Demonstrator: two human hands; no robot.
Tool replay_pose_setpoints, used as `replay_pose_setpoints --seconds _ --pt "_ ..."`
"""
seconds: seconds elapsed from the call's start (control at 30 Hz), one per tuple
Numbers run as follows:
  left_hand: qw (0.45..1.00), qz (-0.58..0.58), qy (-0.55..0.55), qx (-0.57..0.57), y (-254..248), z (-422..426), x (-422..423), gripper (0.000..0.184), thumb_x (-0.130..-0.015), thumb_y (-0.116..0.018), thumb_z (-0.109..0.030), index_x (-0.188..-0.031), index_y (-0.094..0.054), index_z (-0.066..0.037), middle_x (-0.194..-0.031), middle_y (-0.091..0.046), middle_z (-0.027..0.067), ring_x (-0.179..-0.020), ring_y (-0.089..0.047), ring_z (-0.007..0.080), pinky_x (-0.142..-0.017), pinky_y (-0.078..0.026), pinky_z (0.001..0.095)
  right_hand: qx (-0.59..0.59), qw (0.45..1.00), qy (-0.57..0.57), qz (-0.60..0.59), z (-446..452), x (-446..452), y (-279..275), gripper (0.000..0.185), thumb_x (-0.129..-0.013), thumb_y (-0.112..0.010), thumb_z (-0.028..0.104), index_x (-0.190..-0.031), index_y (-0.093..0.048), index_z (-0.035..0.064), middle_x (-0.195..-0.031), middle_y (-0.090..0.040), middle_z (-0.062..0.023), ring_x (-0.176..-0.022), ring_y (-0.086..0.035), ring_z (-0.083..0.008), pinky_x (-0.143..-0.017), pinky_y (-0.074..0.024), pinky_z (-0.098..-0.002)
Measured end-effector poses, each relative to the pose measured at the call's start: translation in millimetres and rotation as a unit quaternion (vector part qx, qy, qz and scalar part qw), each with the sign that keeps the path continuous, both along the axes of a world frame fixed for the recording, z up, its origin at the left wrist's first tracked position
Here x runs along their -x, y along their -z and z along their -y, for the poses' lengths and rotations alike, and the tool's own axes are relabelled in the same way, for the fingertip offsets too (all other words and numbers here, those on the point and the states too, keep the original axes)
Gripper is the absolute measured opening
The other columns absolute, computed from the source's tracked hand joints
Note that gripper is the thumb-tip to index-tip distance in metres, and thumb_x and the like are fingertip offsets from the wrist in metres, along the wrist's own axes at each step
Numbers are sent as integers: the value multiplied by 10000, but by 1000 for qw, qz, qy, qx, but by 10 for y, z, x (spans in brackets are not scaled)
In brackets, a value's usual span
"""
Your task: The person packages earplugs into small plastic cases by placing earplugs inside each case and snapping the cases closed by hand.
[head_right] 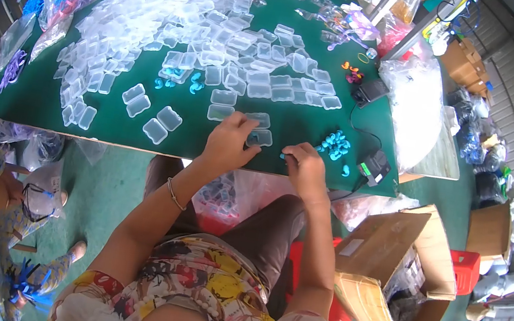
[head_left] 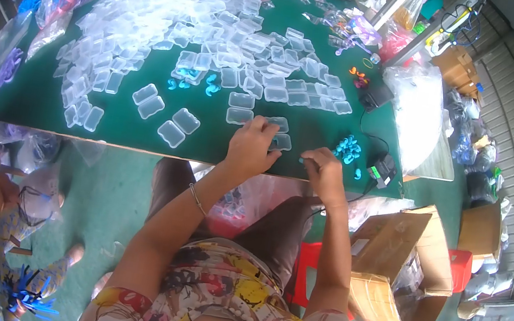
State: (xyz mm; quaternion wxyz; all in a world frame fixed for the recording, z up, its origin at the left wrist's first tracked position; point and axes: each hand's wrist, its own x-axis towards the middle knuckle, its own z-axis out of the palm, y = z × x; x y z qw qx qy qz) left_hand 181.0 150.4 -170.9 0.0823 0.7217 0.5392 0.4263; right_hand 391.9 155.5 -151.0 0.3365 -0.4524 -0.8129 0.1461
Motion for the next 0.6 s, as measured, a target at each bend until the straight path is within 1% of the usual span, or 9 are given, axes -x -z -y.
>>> replay_pose_setpoints --seconds 0.07,0.13,0.17,0.23,0.27,0.37,0.43,0.53,0.6 --pt "999 -16 14 25 14 29 48 383 -701 -771 -146 -1054 -638 -81 -1018 -555 127 -940 -579 336 -785 -493 429 4 1000 -9 -13 -21 53 -16 162 -801 -650 -64 -938 -680 17 -856 -637 -118 -733 -631 -239 -624 -494 -304" --pt "998 -32 31 50 37 47 83 417 -695 -781 -156 -1078 -634 -81 -1033 -549 130 -972 -566 341 -810 -486 433 -20 997 -33 -69 -29 181 -87 140 -794 -644 -53 -904 -672 30 -856 -633 -132 -736 -643 -305 -631 -519 -364" --pt "998 -34 39 34 60 49 94 409 -689 -785 -173 -1059 -637 -80 -1023 -549 119 -969 -569 328 -799 -490 428 -20 997 -34 -69 -53 229 -74 140 -794 -644 -53 -904 -672 30 -856 -633 -132 -736 -643 -305 -631 -519 -364" --pt "998 -37 46 17 71 63 126 402 -682 -790 -189 -1039 -641 -79 -1013 -548 107 -966 -571 315 -788 -493 423 -83 994 -55 -46 -105 308 -44 127 -806 -629 -62 -900 -664 16 -864 -628 -134 -732 -640 -311 -631 -525 -370" --pt "997 -33 58 25 72 76 143 422 -681 -788 -170 -1064 -638 -77 -1022 -551 117 -969 -568 324 -805 -488 424 -83 994 -58 -45 -107 324 -54 127 -806 -629 -62 -900 -664 16 -864 -628 -134 -732 -640 -311 -631 -525 -370" --pt "996 -21 76 32 94 84 192 443 -680 -784 -148 -1092 -636 -76 -1038 -555 125 -981 -562 332 -831 -481 423 -113 990 -69 -48 -120 387 -62 179 -759 -635 -74 -910 -660 18 -901 -624 -124 -777 -640 -309 -653 -532 -375" --pt "996 -14 88 29 105 76 209 444 -681 -782 -146 -1095 -637 -78 -1044 -556 125 -989 -561 331 -841 -478 422 -186 973 -138 12 -175 404 -15 258 -692 -638 -78 -926 -654 29 -939 -618 -119 -849 -636 -305 -713 -533 -394" --pt "994 -14 97 37 105 78 244 450 -686 -777 -145 -1107 -637 -77 -1060 -556 124 -1012 -556 328 -860 -472 419 -188 959 -200 69 -201 409 23 314 -651 -611 -87 -935 -649 41 -947 -616 -117 -904 -623 -312 -777 -519 -408" --pt "993 -13 110 49 100 87 259 455 -690 -774 -144 -1118 -636 -77 -1069 -556 124 -1021 -553 324 -868 -468 420 -182 962 -196 54 -159 379 38 311 -662 -596 -88 -939 -648 41 -944 -615 -121 -904 -619 -321 -793 -513 -410"
